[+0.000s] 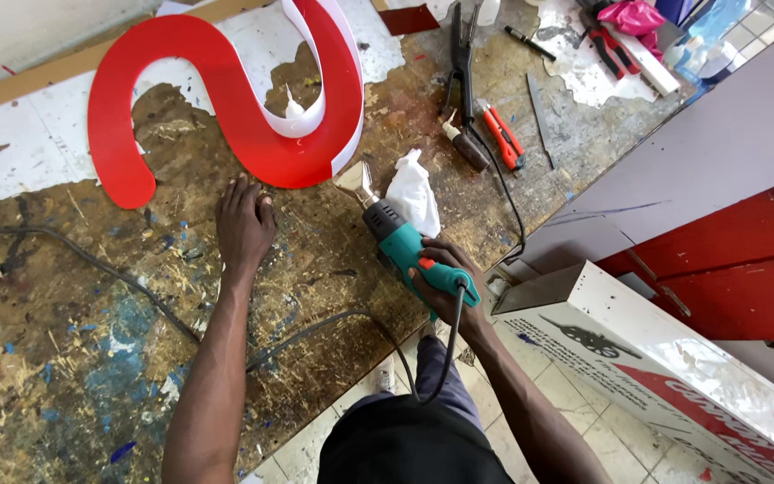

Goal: The person applies a white vinyl strip to the edge of a red curved object on a workbench. They use a white cloth to smooth the vinyl, then use a heat gun to apply heat along the strip, and finally smooth it again with the cloth.

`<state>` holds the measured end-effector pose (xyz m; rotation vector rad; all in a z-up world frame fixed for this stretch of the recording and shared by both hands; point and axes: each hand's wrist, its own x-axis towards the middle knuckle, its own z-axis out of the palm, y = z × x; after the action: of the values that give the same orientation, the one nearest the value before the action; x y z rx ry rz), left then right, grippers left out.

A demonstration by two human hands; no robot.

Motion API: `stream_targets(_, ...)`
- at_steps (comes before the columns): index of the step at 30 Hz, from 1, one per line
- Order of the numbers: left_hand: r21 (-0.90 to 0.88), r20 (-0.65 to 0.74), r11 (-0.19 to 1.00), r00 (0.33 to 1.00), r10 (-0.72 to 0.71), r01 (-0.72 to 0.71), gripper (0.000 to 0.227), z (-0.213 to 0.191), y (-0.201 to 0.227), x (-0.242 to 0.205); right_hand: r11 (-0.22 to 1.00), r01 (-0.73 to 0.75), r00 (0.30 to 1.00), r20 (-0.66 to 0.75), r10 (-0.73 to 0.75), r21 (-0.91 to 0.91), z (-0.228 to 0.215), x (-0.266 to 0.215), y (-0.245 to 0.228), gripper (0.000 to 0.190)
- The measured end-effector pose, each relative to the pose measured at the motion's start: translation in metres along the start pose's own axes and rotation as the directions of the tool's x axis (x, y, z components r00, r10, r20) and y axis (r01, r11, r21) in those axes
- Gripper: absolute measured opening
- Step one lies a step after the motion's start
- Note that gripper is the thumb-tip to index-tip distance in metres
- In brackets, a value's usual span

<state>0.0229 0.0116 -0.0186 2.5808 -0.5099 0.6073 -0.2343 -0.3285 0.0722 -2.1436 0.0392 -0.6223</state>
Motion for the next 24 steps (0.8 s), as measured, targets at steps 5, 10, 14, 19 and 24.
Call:
stream_targets(5,0.006,-0.011,1.0,1.0,0.008,-0.008,0.035,0.002,-0.003,-0.002,0.999,0.034,0.999,-0.011,-0.035,-0.029,0.001,-0.002,-0.002,0.027)
stream_targets(10,0.015,-0.035,1.0,0.999,0.012,-0.012,0.035,0.006,-0.007,0.002,0.998,0.052,0.999,0.002,-0.052,-0.046,0.001,-0.001,0.004,0.029)
stream_targets(14,0.005,-0.024,0.999,0.999,0.032,-0.032,0.035,0.002,-0.005,0.0,0.999,0.043,0.999,0.007,-0.043,-0.03,-0.002,-0.001,-0.01,0.027)
stream_targets(19,-0.011,-0.012,1.0,1.0,0.014,-0.014,0.034,-0.007,0.004,-0.003,0.999,0.029,1.0,0.0,-0.029,-0.036,0.0,-0.003,-0.01,0.026)
stream_targets(24,-0.016,-0.02,1.0,1.0,0.0,-0.001,0.033,-0.009,0.007,-0.001,1.0,0.0,1.0,0.014,0.0,-0.011,-0.001,-0.001,-0.008,0.03)
